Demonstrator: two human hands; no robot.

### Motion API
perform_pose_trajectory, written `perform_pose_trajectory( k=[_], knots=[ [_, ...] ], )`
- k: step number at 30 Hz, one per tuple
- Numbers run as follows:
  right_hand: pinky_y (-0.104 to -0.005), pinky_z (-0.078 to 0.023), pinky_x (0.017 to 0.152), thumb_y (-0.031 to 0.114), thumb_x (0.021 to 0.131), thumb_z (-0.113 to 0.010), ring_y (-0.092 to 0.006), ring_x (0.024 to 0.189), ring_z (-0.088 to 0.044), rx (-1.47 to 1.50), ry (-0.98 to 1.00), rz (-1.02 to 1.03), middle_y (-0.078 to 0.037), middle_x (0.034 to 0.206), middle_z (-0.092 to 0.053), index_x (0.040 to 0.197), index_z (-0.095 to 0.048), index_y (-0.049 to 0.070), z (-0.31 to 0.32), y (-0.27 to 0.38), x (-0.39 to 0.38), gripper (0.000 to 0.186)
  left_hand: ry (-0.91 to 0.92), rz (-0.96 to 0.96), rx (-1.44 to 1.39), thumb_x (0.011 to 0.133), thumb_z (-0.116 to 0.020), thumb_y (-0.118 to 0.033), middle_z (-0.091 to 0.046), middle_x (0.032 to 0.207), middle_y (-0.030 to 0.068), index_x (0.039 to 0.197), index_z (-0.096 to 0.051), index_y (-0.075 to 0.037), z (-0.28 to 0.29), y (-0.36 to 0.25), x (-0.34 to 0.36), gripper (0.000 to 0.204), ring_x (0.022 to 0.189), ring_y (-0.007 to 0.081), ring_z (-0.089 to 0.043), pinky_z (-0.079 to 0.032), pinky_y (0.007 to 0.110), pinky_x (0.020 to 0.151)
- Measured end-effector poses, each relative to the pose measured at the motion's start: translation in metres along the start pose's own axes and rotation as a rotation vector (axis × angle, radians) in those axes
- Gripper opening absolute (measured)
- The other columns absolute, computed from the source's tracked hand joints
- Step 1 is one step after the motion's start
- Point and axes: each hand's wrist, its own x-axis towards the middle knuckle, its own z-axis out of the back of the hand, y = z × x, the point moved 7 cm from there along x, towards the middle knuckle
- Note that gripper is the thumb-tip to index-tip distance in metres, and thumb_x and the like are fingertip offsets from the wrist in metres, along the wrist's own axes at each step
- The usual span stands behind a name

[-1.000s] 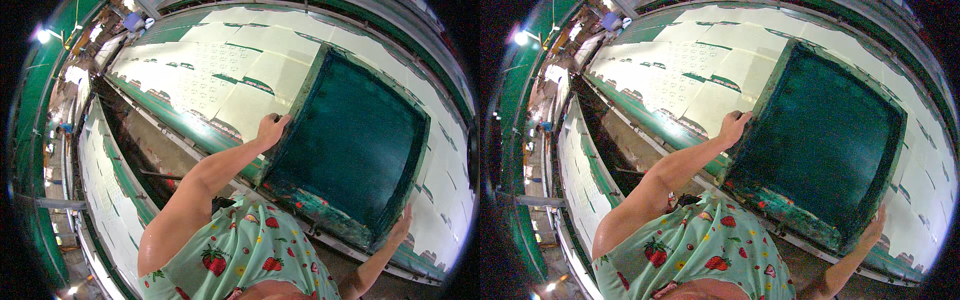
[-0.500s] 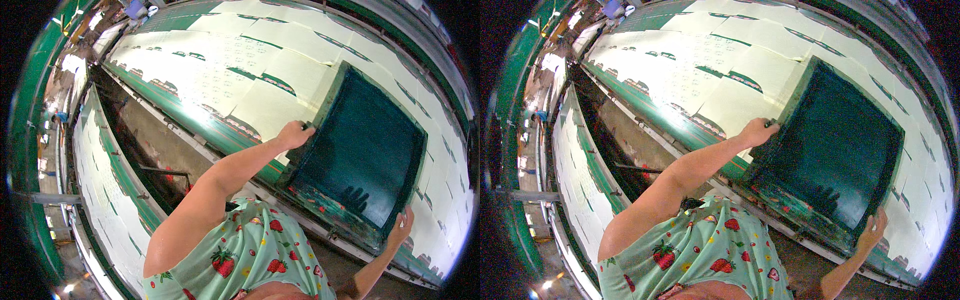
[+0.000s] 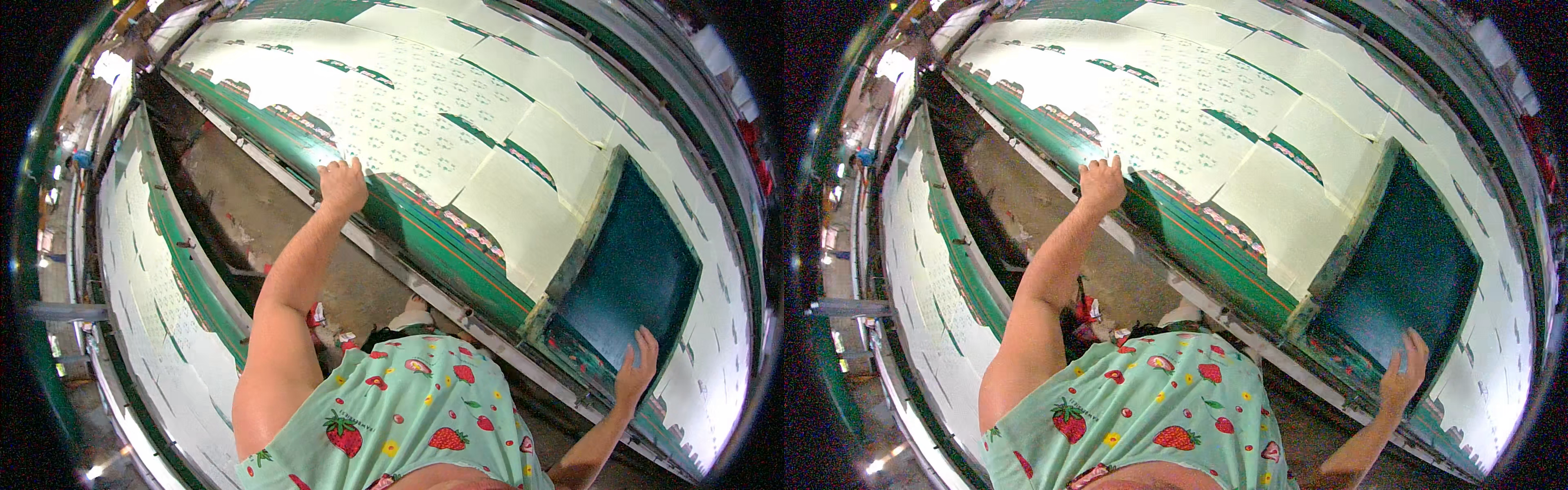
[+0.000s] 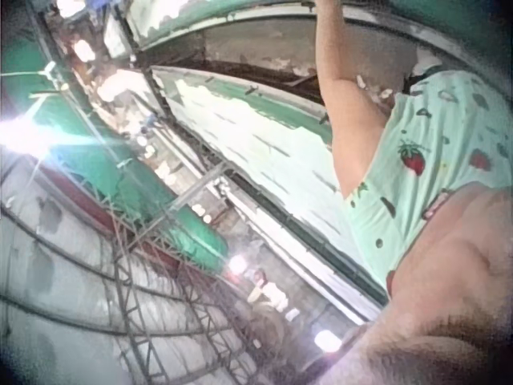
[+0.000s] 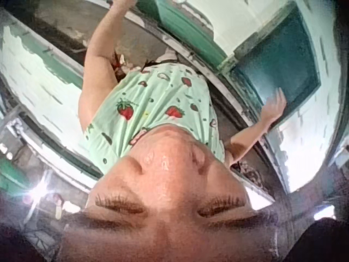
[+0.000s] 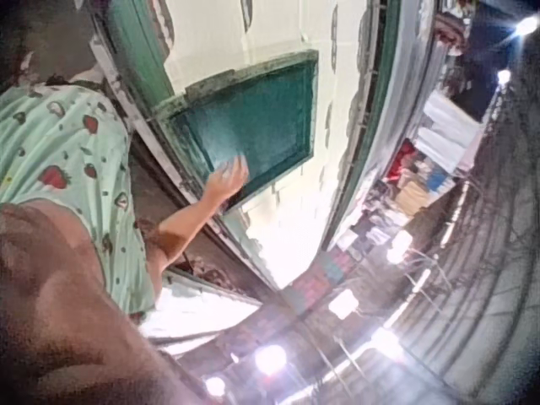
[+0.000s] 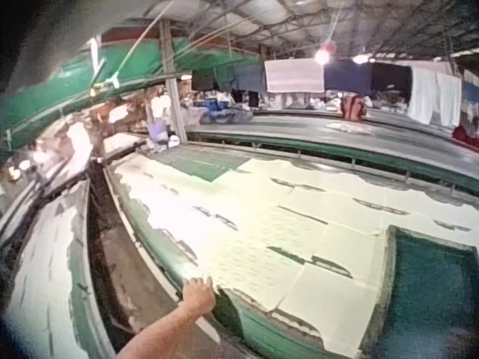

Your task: The person performs screen printing by placing a green mesh screen over patterned paper, pulling a squeegee across the screen to transfer ink, and then lifting the screen to reveal the printed design. The process is repeated multiple times on different sheets.

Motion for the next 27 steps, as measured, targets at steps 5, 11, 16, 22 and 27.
perform_pose_trajectory(
  k=[5,11,16,22,27],
  knots=[
    [-0.0453,-0.048,0.118,-0.002,0.098,-0.068,-0.0356,0.135,-0.065,0.025,0.016,0.090,-0.018,0.141,-0.070,0.128,-0.074,-0.001,0.000,0.088,0.033,0.030,-0.053,-0.099,-0.020,0.098,-0.064,-0.020,-0.073,0.124,0.0178,0.140,-0.063,-0.007,-0.027,0.024,0.018,0.044,0.116,0.0383,-0.072,-0.052,0.064,0.101],
    [-0.0480,-0.049,0.117,0.001,0.097,-0.069,-0.0382,0.134,-0.064,-0.019,0.051,0.058,-0.018,0.142,-0.070,0.127,-0.074,0.001,0.001,0.119,0.029,0.031,0.006,-0.073,-0.085,0.101,-0.062,-0.021,-0.072,0.130,0.0171,0.135,-0.071,-0.004,-0.034,0.035,0.030,0.039,0.120,0.0373,-0.072,-0.056,0.059,0.102],
    [-0.0482,-0.050,0.114,0.001,0.096,-0.071,-0.0402,0.131,-0.065,-0.065,0.044,0.024,-0.018,0.140,-0.070,0.126,-0.075,0.001,0.006,0.114,0.005,0.030,0.039,-0.016,-0.180,0.097,-0.065,-0.019,-0.072,0.130,0.0179,0.119,-0.079,-0.002,-0.032,0.040,0.036,0.031,0.120,0.0371,-0.073,-0.058,0.053,0.100],
    [-0.0473,-0.056,0.097,0.001,0.092,-0.074,-0.0398,0.108,-0.072,0.020,-0.002,-0.096,-0.020,0.116,-0.075,0.118,-0.077,0.000,0.011,0.068,-0.035,0.027,0.272,0.077,-0.111,0.094,-0.067,-0.019,-0.073,0.128,0.0183,0.118,-0.081,-0.003,-0.007,0.030,0.038,0.032,0.122,0.0374,-0.071,-0.055,0.054,0.103],
    [-0.0485,-0.057,0.089,0.012,0.085,-0.085,-0.0393,0.090,-0.069,0.022,0.179,-0.353,-0.013,0.085,-0.068,0.083,-0.069,0.003,0.001,-0.011,-0.089,0.019,-0.269,-0.131,-0.289,0.095,-0.068,-0.020,-0.074,0.112,0.0168,0.103,-0.081,-0.004,0.051,-0.061,0.016,0.022,0.109,0.0384,-0.072,-0.053,0.055,0.099]
  ],
)
